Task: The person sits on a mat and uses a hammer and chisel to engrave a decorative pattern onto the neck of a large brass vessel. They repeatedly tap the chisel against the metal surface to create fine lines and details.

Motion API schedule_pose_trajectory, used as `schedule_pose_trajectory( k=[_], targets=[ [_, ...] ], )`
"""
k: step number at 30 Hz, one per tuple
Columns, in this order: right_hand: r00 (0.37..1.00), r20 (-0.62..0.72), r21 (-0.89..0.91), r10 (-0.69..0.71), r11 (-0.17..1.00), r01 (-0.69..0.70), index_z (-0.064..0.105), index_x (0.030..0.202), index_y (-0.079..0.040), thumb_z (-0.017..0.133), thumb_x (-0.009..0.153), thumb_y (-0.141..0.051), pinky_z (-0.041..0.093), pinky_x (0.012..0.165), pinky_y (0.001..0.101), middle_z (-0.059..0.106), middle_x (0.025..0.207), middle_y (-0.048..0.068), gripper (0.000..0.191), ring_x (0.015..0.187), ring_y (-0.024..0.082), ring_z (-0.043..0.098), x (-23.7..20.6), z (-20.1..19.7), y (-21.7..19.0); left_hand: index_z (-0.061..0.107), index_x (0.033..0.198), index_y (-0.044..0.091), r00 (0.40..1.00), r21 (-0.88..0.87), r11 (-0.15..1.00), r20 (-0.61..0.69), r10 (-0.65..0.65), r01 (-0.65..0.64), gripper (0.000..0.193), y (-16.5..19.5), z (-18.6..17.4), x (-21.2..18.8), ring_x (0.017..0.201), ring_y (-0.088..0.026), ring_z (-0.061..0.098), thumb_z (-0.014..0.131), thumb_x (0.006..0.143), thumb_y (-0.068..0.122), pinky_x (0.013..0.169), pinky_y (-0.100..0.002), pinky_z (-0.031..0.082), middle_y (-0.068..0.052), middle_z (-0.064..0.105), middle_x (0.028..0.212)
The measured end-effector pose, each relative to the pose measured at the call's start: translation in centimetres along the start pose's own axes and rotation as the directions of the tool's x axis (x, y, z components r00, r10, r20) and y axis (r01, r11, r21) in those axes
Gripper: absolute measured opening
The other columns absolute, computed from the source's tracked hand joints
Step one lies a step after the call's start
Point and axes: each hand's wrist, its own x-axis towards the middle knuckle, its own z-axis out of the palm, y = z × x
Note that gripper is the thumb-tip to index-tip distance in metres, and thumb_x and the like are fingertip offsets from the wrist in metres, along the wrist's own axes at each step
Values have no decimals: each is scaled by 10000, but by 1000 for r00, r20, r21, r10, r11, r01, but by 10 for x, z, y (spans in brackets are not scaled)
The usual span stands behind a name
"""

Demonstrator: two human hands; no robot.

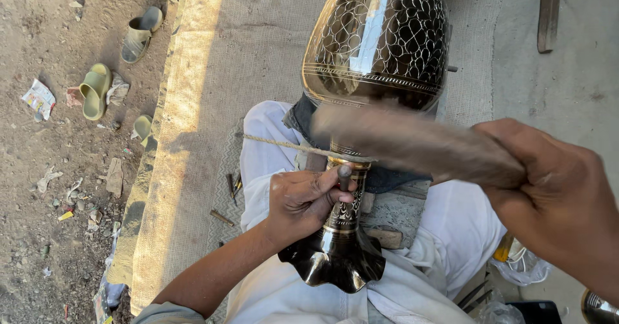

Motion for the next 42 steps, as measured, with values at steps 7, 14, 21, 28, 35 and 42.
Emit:
schedule_pose_trajectory(
  k=[7,14,21,28,35,42],
  targets=[
    [1000,2,276,-25,961,23,677,1231,-160,726,879,-118,530,654,320,794,867,-50,357,723,76,702,-1,7,8,671,1308,69,1000,93,996,17,-9,8,459,4,-1,1,876,-126,796,745,886,-96,838,-247,668,-71,797,991],
    [996,-34,66,-80,994,82,697,1218,-168,711,797,-63,541,751,394,734,900,-25,434,774,147,722,-3,8,7,672,1310,104,1000,11,1000,-2,-23,23,461,5,-1,1,872,-147,789,767,896,-77,832,-248,664,-74,789,990],
    [980,-76,-155,-184,973,171,733,1098,-159,710,738,-25,529,816,387,759,926,24,385,810,195,740,-3,1,0,662,1316,171,999,-56,998,-23,33,-34,457,1,-1,-1,895,-136,787,728,963,-112,844,-244,667,-70,784,1046],
    [974,-124,-183,-191,969,167,731,1044,-142,708,720,-7,521,906,420,748,901,51,352,840,250,719,-3,2,-7,652,1343,190,999,-157,987,-38,17,-22,502,0,0,-1,939,-157,780,735,949,-109,882,-282,671,-89,777,1059],
    [992,-78,17,-103,994,105,714,1154,-129,669,747,35,521,664,392,739,787,49,440,671,207,691,1,15,-8,567,1438,219,998,-191,980,-22,52,-55,633,-4,-1,-1,1015,-197,780,727,929,-121,922,-303,682,-130,738,1192],
    [978,-50,-241,-202,953,184,716,1099,-108,710,728,19,537,652,404,728,793,52,392,677,209,710,6,10,-12,584,1429,196,997,-52,996,-27,77,-79,600,-2,-5,0,997,-171,792,748,924,-83,909,-264,669,-102,770,1142]
  ],
)
